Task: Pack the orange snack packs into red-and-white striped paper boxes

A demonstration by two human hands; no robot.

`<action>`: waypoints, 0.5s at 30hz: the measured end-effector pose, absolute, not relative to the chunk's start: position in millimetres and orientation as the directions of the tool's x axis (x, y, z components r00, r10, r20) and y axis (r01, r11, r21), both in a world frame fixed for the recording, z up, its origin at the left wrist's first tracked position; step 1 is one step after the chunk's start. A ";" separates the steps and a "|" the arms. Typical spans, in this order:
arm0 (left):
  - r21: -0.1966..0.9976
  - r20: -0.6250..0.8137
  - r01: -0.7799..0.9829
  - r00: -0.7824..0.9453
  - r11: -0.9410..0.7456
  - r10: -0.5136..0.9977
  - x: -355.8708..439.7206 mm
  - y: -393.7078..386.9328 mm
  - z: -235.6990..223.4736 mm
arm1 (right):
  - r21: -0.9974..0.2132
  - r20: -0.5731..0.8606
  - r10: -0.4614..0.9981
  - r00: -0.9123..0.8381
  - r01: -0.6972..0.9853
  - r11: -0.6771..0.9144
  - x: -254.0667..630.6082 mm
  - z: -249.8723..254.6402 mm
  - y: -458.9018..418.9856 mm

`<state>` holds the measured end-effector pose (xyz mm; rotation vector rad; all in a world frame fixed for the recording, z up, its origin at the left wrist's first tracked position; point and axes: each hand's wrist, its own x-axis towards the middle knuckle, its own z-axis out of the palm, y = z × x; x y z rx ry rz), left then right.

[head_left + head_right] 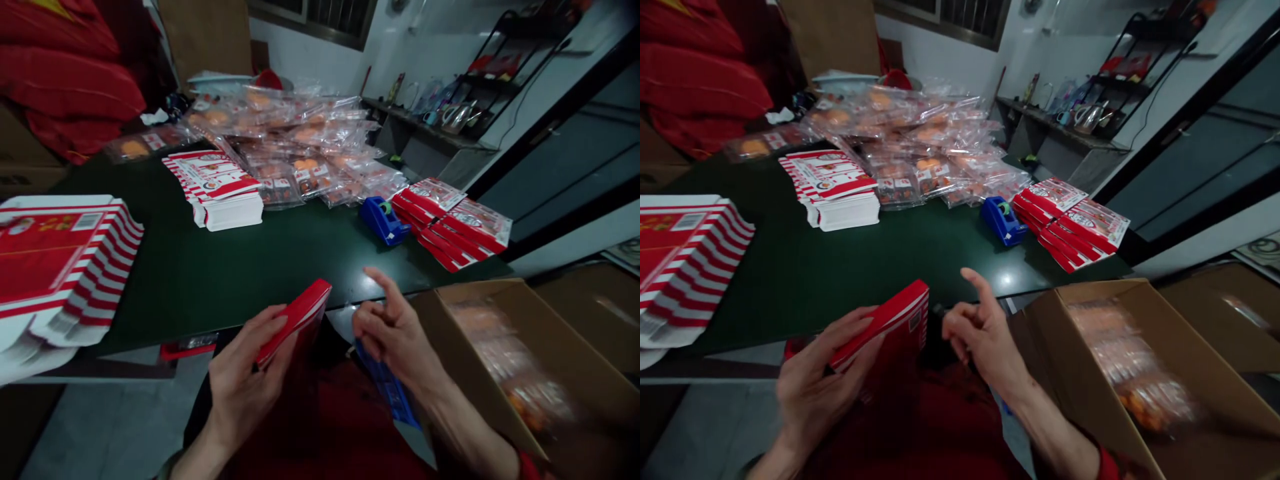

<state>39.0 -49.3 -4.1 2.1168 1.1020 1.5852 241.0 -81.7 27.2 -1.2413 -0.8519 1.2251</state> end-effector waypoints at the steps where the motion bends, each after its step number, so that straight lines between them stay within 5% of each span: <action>1: 0.579 0.725 0.421 0.125 -0.698 0.677 43.8 -53.0 -3.4 | -0.959 -0.141 0.978 0.157 -0.266 -0.096 226.9 30.8 -88.5; 7: 0.412 0.811 0.444 0.219 -0.795 0.543 61.2 -64.4 -15.1 | -0.900 -0.212 0.972 0.105 -0.408 -0.153 198.7 27.9 -98.2; 15: 0.410 0.815 0.409 0.237 -0.815 0.529 62.4 -69.4 -34.5 | -0.916 -0.285 0.921 0.265 -0.360 -0.180 189.6 -0.3 -95.0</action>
